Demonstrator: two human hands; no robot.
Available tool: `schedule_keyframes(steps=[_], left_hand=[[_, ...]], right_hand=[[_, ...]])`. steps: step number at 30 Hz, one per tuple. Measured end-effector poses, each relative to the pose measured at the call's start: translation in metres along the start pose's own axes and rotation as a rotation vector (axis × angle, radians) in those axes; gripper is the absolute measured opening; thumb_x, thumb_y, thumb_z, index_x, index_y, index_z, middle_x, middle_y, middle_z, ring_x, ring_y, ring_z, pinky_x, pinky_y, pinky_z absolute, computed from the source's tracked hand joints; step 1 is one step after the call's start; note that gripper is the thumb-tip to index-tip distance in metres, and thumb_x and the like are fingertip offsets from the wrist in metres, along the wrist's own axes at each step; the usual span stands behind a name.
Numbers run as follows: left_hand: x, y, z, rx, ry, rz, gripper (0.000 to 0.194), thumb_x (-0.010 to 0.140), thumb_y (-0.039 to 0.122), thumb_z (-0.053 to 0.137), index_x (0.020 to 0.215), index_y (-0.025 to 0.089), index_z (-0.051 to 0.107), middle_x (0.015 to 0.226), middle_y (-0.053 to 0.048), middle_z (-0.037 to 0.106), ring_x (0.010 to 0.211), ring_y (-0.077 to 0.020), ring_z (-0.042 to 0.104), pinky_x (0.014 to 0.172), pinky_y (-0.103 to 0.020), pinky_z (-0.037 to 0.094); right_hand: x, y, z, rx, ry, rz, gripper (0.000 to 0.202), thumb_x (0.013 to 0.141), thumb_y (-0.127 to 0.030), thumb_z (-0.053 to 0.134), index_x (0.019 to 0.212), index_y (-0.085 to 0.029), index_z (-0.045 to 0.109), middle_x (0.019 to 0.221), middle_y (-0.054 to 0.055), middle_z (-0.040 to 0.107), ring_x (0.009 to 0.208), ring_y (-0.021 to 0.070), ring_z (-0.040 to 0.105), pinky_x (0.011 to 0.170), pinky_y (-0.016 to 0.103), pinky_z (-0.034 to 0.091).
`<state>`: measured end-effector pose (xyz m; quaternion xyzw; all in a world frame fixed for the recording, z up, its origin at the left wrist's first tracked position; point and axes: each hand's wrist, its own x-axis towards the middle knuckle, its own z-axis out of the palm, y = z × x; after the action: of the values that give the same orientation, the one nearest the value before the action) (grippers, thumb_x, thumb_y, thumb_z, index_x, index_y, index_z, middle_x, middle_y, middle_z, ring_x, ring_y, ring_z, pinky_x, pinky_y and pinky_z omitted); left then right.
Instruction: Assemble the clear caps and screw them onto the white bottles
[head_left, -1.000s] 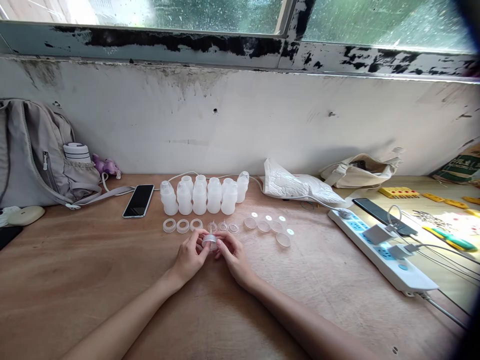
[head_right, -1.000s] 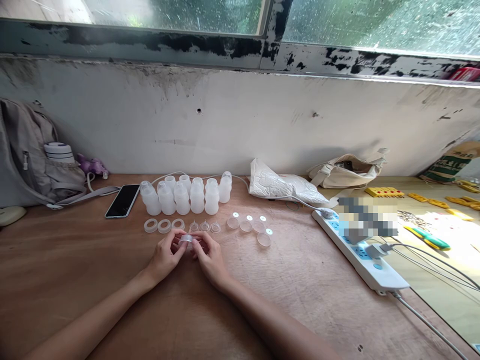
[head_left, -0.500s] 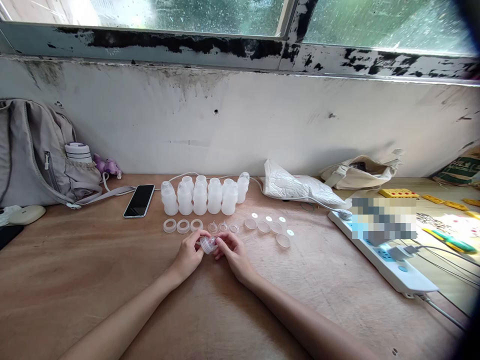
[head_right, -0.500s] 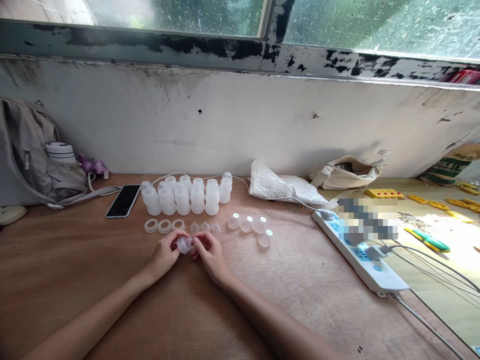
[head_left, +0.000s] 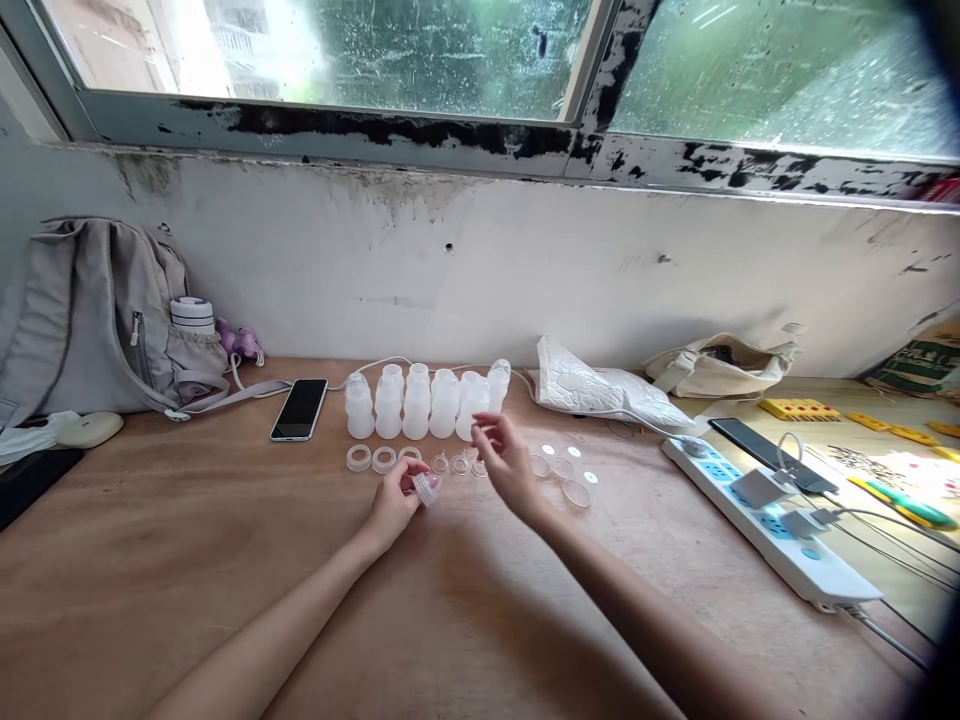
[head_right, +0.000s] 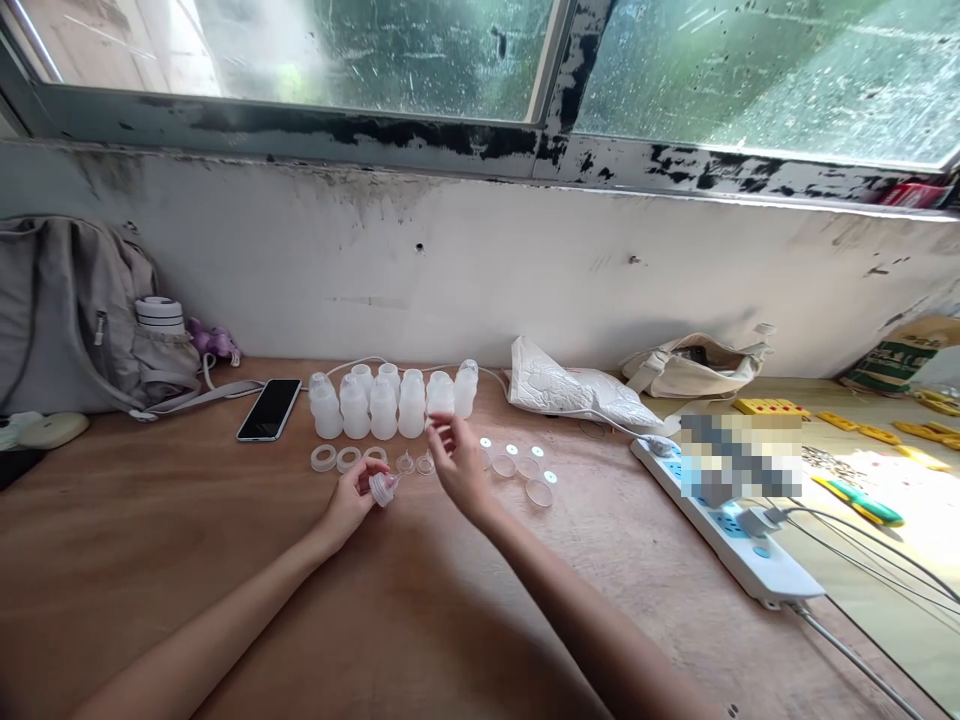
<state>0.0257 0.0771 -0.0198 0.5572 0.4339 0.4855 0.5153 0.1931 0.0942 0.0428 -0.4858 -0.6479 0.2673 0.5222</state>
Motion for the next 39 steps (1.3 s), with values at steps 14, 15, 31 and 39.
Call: schedule_keyframes(steps=[14,15,31,39], left_hand=[[0.0,0.005,-0.002,-0.189,0.023,-0.061,0.021,0.073,0.031,0.052,0.087,0.015,0.054,0.073,-0.001,0.054,0.055,-0.0102,0.055,0.046,-0.02,0.042],[0.0,0.005,-0.002,-0.196,0.022,-0.07,0.021,0.073,0.032,0.051,0.087,0.015,0.054,0.073,0.0,0.054,0.054,-0.0098,0.055,0.045,-0.02,0.042],[0.0,0.006,-0.002,-0.225,0.0,-0.087,0.012,0.066,0.019,0.052,0.078,0.015,0.052,0.066,0.002,0.053,0.048,-0.0089,0.052,0.044,-0.02,0.04],[0.001,0.005,-0.003,-0.216,0.002,-0.08,0.01,0.068,0.022,0.053,0.076,0.016,0.05,0.066,0.002,0.055,0.047,-0.0084,0.052,0.044,-0.02,0.041]], right_hand=[[0.165,-0.041,-0.013,-0.929,-0.406,0.331,0.018,0.064,-0.018,0.064,0.081,-0.013,0.063,0.067,0.006,0.062,0.051,0.0128,0.056,0.052,0.023,0.042],[0.168,-0.038,-0.009,-0.959,-0.44,0.359,0.018,0.062,-0.018,0.066,0.079,-0.012,0.063,0.064,0.006,0.062,0.052,0.0146,0.057,0.052,0.024,0.043],[0.167,-0.027,0.006,-1.13,-0.577,0.433,0.033,0.059,-0.022,0.07,0.088,-0.01,0.059,0.077,0.007,0.061,0.077,0.0213,0.059,0.062,0.028,0.043],[0.166,-0.039,-0.005,-1.074,-0.452,0.377,0.025,0.063,-0.025,0.065,0.084,-0.013,0.058,0.073,0.006,0.062,0.068,0.018,0.059,0.058,0.027,0.042]])
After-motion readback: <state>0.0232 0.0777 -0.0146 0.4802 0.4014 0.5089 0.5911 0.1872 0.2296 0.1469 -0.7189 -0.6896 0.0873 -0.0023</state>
